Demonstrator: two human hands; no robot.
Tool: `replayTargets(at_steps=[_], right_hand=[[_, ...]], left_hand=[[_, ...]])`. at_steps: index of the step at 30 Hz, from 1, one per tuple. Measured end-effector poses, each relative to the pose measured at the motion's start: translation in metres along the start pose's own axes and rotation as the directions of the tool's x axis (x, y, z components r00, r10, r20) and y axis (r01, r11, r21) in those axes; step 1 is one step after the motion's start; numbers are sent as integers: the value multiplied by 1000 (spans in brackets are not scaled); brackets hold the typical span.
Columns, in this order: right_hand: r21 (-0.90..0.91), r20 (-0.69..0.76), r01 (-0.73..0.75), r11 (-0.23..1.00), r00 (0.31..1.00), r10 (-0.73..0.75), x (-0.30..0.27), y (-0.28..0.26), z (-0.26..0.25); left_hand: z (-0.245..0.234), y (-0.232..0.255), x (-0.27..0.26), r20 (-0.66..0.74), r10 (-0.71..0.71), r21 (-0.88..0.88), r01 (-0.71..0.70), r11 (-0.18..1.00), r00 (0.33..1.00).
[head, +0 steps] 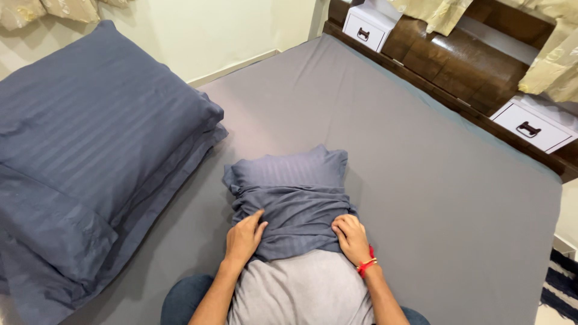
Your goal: The person places a pillowcase onto a pillow by pulling the fabric over the cushion and smoothing it with their hands.
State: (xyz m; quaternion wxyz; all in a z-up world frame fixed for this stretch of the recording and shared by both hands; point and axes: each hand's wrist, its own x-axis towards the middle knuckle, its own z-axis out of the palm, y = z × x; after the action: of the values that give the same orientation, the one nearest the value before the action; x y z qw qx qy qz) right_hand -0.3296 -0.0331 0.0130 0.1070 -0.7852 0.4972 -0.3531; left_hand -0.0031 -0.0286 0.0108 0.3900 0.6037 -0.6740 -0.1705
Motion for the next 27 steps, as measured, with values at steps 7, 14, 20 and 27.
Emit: replayTargets(at_steps=[7,14,20,27], right_hand=[[224,326,-368,902,901,287,-20,21,-11],[-21,137,-446,895,885,445,1,-11,-6],[146,117,-30,989,993,13,-14,12,-12],[79,5,-60,995,998,60,-4,-19,-10]], left_hand=[[-3,-17,8,-199,324,-1,-331,944,925],[3,-13,-9,262,107,-72,-91,993,959],[3,-10,0,79,-82,-36,85,996,994],[-4,-12,-1,-142,310,-12,-315,949,940]])
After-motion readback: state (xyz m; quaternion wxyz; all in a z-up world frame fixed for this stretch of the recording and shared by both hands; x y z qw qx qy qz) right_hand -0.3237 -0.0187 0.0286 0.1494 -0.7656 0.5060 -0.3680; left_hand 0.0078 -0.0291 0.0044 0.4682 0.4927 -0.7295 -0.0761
